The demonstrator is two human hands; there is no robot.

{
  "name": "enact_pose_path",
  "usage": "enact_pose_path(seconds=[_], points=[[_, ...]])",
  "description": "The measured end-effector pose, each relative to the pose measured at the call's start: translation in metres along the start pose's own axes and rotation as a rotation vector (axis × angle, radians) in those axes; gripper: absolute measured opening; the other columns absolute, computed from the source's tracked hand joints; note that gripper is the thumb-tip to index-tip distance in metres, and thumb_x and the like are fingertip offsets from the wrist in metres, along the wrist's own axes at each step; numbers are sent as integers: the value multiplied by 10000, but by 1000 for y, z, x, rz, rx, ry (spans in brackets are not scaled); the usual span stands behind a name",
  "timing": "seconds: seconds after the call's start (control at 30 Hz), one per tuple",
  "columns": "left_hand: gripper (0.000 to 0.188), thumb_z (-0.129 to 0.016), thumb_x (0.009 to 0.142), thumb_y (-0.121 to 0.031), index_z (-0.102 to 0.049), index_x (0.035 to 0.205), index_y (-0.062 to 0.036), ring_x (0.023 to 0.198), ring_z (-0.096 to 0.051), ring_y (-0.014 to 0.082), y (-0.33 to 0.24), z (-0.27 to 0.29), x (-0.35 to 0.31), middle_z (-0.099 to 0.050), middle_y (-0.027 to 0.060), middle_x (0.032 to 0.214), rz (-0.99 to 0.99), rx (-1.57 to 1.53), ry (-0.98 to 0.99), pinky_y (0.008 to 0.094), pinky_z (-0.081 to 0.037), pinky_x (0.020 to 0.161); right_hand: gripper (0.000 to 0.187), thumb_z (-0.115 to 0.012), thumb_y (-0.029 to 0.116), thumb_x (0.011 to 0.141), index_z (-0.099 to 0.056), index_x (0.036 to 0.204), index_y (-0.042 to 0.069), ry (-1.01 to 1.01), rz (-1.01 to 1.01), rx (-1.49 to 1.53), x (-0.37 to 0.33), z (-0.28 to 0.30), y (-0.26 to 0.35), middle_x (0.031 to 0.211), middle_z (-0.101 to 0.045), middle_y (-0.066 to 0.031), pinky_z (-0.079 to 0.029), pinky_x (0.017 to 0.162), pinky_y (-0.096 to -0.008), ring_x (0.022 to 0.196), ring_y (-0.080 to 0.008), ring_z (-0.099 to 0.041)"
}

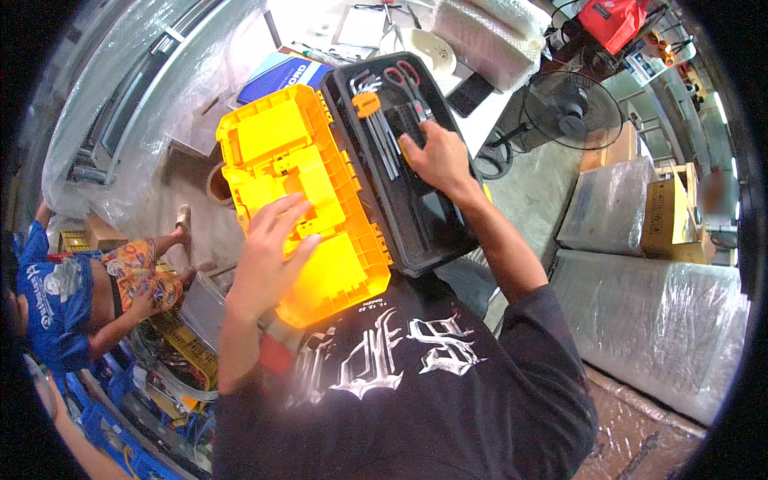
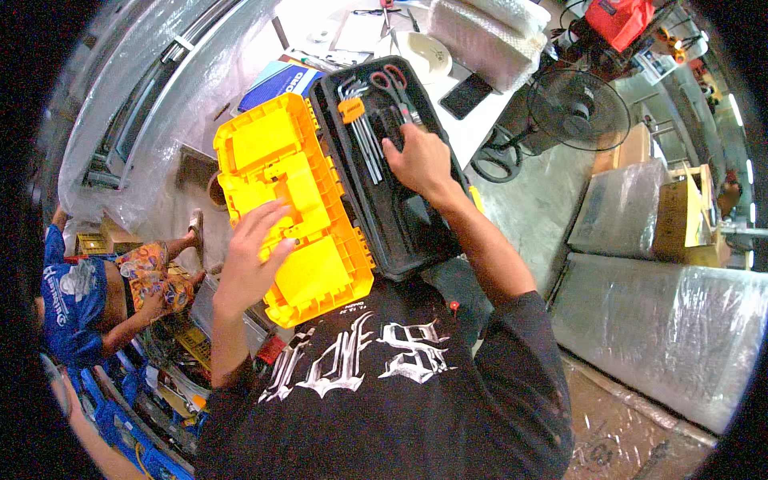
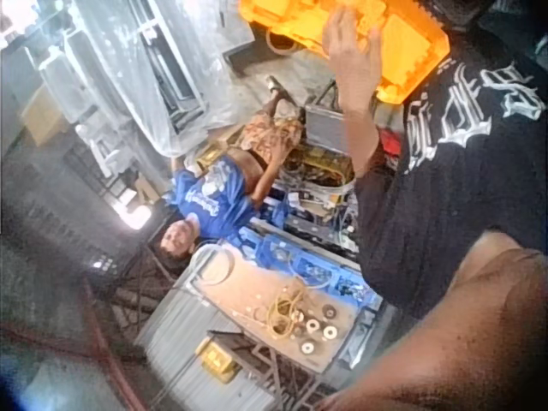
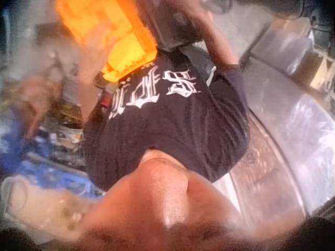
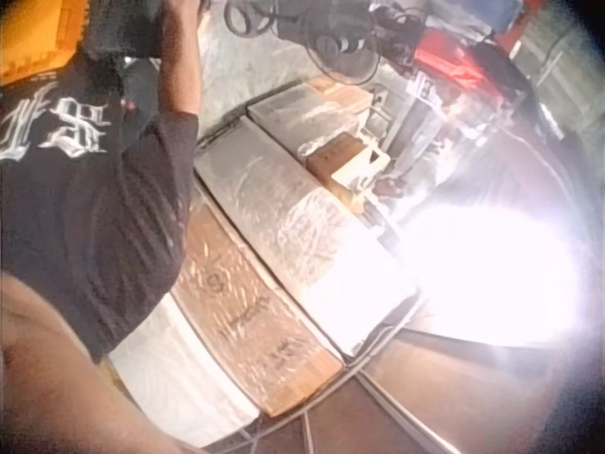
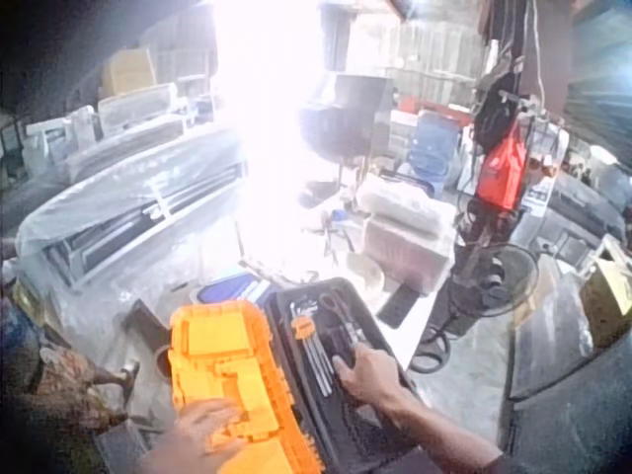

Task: The person opens a yellow toolbox, removes a tape dispenser, and places the toolbox on a chair. Then the person wraps a large glass pane with bubble wrap and secures it with tape. Another person assists by holding the glass and handing over the tape dispenser.

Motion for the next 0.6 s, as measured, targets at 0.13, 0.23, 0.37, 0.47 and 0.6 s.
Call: enact_pose_path(seconds=[0.13, 0.23, 0.37, 0.47, 0.6], points=[[386, -659, 947, -140, -621, 1304, 2, 1272, -567, 370, 40, 31, -51, -586, 187, 1375, 251, -92, -299, 437, -445, 1088, 444, -699, 381, 909, -686, 1044, -42, -5, -19, 73, 4, -16, -5, 814, -699, -285, -544, 744, -530, 811, -465, -702], [446, -642, 959, -128, -565, 1378, 3, 1280, -567, 339, 65, 21, -83, -592, 191, 1362, 391, 30, -405, 425, -456, 1077, 444, -703, 377, 911, -687, 1046, -46, 37, -8, 37, 4, -15, -8, 801, -691, -294, -539, 730, -517, 809, -467, -699], [608, -573, 1029, -178, -326, 1560, -12, 1367, -490, 287, 86, -34, -113, -519, 213, 1432, 744, -442, -408, 412, -425, 1107, 387, -688, 374, 912, -656, 965, -7, 65, -7, 34, 1, -17, -5, 798, -693, -279, -534, 730, -554, 791, -474, -687], [603, -556, 1041, -183, -317, 1558, 11, 1369, -490, 279, 80, -59, -112, -506, 228, 1452, 679, -514, -320, 373, -417, 1104, 370, -675, 380, 916, -649, 950, 12, 40, -53, 45, -5, -23, -4, 792, -695, -271, -533, 736, -570, 777, -474, -684], [546, -542, 1043, -148, -364, 1527, 32, 1263, -567, 242, 85, -64, -105, -588, 174, 1380, 704, -699, -456, 337, -432, 1069, 384, -667, 389, 920, -668, 988, 12, 22, -42, 31, -6, -25, -4, 763, -694, -255, -537, 725, -560, 753, -465, -689]])
Point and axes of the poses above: each hand's wrist, its own x-axis towards the middle knuckle, its own z-axis out of the back of the hand, y = z × x, the point moved 6 cm from there along x, towards the middle knuckle
